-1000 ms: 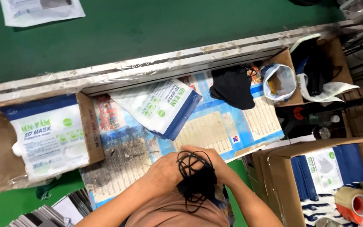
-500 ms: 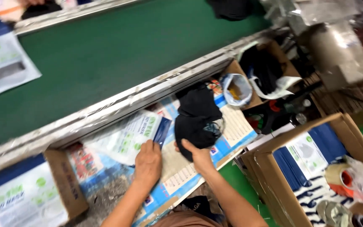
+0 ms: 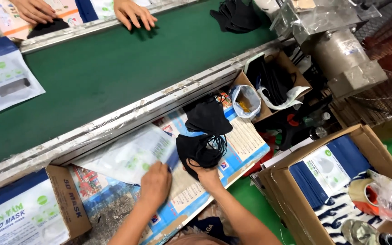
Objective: Picking up finished masks from a conveyor belt and putting them into plastic packaging.
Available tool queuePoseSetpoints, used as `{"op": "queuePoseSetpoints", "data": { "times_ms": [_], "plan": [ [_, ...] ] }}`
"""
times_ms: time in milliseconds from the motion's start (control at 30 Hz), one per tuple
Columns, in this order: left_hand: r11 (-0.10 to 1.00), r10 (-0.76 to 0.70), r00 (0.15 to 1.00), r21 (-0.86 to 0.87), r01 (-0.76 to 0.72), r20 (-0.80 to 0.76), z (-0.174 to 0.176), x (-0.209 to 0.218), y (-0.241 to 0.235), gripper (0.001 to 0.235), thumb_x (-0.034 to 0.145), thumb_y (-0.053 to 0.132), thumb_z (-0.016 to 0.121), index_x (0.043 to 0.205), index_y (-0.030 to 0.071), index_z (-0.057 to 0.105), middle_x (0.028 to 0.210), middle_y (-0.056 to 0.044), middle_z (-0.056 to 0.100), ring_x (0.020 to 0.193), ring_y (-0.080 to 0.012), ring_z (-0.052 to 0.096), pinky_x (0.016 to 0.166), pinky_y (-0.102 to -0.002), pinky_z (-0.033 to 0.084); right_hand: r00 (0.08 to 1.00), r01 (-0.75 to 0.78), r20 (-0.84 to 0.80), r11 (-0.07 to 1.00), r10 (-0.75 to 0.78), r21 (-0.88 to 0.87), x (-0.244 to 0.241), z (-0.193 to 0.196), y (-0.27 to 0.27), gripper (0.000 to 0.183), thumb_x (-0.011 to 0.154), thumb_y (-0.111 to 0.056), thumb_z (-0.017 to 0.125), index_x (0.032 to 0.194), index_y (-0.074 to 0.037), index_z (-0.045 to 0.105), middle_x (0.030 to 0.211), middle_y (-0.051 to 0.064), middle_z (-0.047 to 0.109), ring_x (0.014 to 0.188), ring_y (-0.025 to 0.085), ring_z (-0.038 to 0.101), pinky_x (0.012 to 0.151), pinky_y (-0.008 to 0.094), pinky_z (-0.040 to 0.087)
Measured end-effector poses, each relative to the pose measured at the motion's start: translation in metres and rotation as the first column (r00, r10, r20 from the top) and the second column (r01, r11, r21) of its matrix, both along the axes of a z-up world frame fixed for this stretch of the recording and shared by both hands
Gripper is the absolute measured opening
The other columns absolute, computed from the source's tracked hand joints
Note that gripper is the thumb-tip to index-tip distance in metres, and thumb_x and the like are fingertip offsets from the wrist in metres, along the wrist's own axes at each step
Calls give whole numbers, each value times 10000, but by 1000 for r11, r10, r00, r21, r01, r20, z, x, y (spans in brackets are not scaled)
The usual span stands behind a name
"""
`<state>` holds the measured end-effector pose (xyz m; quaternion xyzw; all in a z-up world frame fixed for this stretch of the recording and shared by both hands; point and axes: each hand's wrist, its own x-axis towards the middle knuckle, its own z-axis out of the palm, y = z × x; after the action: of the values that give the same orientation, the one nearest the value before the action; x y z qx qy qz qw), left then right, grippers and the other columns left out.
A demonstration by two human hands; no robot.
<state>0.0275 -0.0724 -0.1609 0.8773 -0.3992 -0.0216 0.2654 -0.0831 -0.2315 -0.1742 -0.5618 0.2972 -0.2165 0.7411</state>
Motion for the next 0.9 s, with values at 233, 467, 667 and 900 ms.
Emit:
{"op": "queuePoseSetpoints", "data": {
  "times_ms": [233, 467, 667, 900],
  "plan": [
    [997, -32, 991, -59, 40, 131, 8, -19, 20, 246, 717, 49, 661, 952, -23, 651, 902, -157, 583, 860, -335, 589, 709, -435, 519, 1000, -17, -25, 999, 18, 34, -11, -7, 8, 192, 862, -50, 775, 1015, 64, 752, 904, 93, 772, 790, 178, 737, 739, 311, 600],
    [954, 110, 975, -296, -49, 192, 5, -17, 16, 142, 791, 60, 680, 917, 14, 635, 856, -136, 555, 808, -322, 588, 691, -439, 497, 997, -83, 20, 936, 81, 343, -26, 52, 20, 246, 812, -17, 754, 1054, 23, 729, 904, 85, 760, 712, 210, 732, 678, 360, 623],
    [818, 196, 958, -504, -278, -211, 36, -26, 14, 135, 789, 77, 729, 865, 10, 640, 788, -132, 595, 706, -331, 592, 630, -410, 484, 975, -212, 148, 877, 163, 431, 5, 24, 37, 246, 905, -4, 748, 1139, 61, 714, 985, 128, 739, 757, 222, 718, 678, 363, 601],
    [701, 273, 955, -656, -282, -119, 84, -30, 15, 74, 881, 34, 733, 912, 7, 672, 845, -125, 641, 679, -311, 620, 610, -379, 496, 976, -213, 109, 942, 191, 258, -25, 16, 51, 200, 930, -14, 749, 1113, 58, 711, 952, 109, 731, 756, 200, 695, 664, 352, 585]
  ]
}}
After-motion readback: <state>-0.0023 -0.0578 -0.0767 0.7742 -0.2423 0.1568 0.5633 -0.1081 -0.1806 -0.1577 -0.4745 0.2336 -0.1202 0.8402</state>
